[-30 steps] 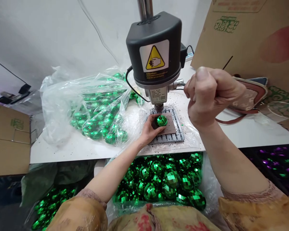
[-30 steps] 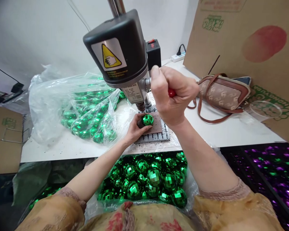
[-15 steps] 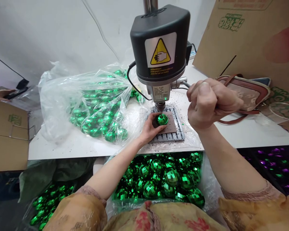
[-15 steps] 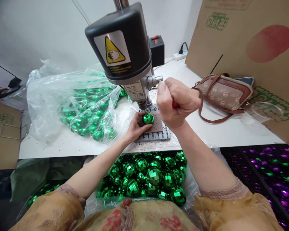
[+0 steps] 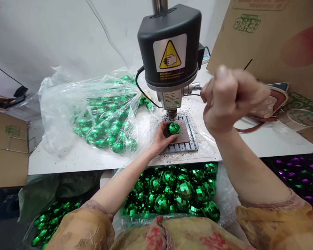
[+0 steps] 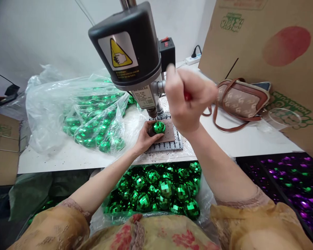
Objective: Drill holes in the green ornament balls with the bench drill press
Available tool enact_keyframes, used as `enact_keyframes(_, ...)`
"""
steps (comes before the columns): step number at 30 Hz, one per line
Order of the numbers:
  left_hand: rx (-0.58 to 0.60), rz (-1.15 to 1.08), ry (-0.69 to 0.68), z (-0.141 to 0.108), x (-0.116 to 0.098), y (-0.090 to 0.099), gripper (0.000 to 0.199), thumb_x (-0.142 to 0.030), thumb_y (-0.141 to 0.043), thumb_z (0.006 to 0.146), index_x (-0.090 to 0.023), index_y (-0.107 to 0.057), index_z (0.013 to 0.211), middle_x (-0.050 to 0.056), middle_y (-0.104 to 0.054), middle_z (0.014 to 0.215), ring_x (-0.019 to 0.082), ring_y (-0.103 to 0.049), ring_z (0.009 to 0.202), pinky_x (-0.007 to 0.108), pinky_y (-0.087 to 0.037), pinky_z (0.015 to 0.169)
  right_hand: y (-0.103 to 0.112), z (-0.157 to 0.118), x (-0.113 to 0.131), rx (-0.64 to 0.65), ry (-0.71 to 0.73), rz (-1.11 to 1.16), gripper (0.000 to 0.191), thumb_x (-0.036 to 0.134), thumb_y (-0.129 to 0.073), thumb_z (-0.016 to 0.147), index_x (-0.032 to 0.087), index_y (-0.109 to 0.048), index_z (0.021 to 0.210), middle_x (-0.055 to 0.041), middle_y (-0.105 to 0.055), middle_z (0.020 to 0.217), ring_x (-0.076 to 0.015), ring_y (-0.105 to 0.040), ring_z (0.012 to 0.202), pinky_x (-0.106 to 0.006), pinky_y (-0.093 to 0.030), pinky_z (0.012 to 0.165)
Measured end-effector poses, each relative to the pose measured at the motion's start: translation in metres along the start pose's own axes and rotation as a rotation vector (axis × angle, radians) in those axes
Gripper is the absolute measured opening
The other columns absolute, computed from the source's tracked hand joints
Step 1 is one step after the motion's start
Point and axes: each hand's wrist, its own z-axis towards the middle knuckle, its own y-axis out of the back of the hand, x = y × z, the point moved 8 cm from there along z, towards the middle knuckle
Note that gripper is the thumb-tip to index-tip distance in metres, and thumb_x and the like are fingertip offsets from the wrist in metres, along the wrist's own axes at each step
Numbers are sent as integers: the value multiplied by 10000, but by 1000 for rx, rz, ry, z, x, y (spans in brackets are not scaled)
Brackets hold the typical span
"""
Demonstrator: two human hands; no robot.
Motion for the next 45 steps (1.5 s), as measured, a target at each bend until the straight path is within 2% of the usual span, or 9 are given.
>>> enact_keyframes(5, -159, 180, 21, -26, -28, 17, 492, -347, -859, 726, -212, -567, 1099, 67, -676, 1080, 238, -656, 1022, 388, -536, 917, -21, 46, 15, -12, 117, 167, 447, 54, -507, 907, 242, -303, 557, 74, -283, 460, -56, -243, 366, -296, -212, 431)
enact_keyframes(10, 146, 419, 45, -103, -57, 18, 433, -332, -819, 759, -237, -587, 1112, 58, -686, 1042, 241, -677, 953, 375, -559, 840, -24, 53, 9, 16, 57, 74, 513, 47, -516, 928, 271, -223, 572, 79, -262, 455, -58, -272, 366, -289, -225, 421)
enact_keyframes(16, 197, 664, 33, -188, -39, 38, 508, -309, -646, 914, -268, -437, 1376, 120, -638, 1236, 306, -670, 1143, 468, -570, 951, -23, 50, 5, 27, 38, 54, 526, 84, -526, 936, 285, -210, 568, 78, -259, 464, -51, -272, 370, -285, -221, 394)
enact_keyframes(23, 332, 834, 119, -209, -18, 25, 534, -390, -674, 916, -200, -451, 1363, 141, -656, 1198, 316, -701, 1088, 447, -600, 878, -19, 49, 5, 12, 74, 200, 469, 128, -563, 917, 243, -295, 549, 80, -299, 460, -44, -305, 344, -269, -189, 385)
enact_keyframes(26, 287, 854, -9, -181, -47, 28, 397, -388, -646, 940, -221, -529, 1281, 90, -701, 1071, 275, -711, 969, 398, -590, 821, -18, 44, 8, 28, 20, 187, 447, 150, -575, 907, 222, -361, 521, 65, -356, 447, -55, -325, 364, -272, -201, 390)
enact_keyframes(30, 8, 776, -158, -89, -71, 69, 223, -126, -474, 946, -207, -613, 1101, 67, -711, 974, 210, -678, 903, 335, -547, 829, -17, 40, 10, 25, -21, 196, 427, 190, -578, 903, 209, -388, 521, 68, -350, 451, -45, -316, 370, -255, -233, 382)
enact_keyframes(37, -111, 710, 113, 99, 9, 115, 466, 19, -532, 746, -131, -657, 1169, 176, -669, 1189, 327, -617, 1158, 481, -457, 1067, -17, 37, 11, -3, -9, 162, 432, 198, -584, 915, 186, -384, 532, 77, -339, 456, -20, -322, 380, -227, -232, 382)
enact_keyframes(41, -64, 653, 86, 133, 34, 105, 509, -76, -709, 710, -157, -666, 1211, 157, -648, 1232, 324, -604, 1184, 438, -454, 1084, -17, 36, 13, 7, -11, 146, 470, 189, -574, 924, 167, -350, 512, 73, -321, 461, -4, -313, 408, -217, -234, 414)
enact_keyframes(45, -160, 628, 119, 121, 39, 112, 580, -125, -708, 759, -167, -596, 1326, 174, -628, 1249, 339, -603, 1177, 490, -456, 1063, -16, 35, 15, 18, -16, 101, 451, 190, -572, 933, 160, -391, 522, 69, -359, 461, -7, -353, 427, -228, -247, 424)
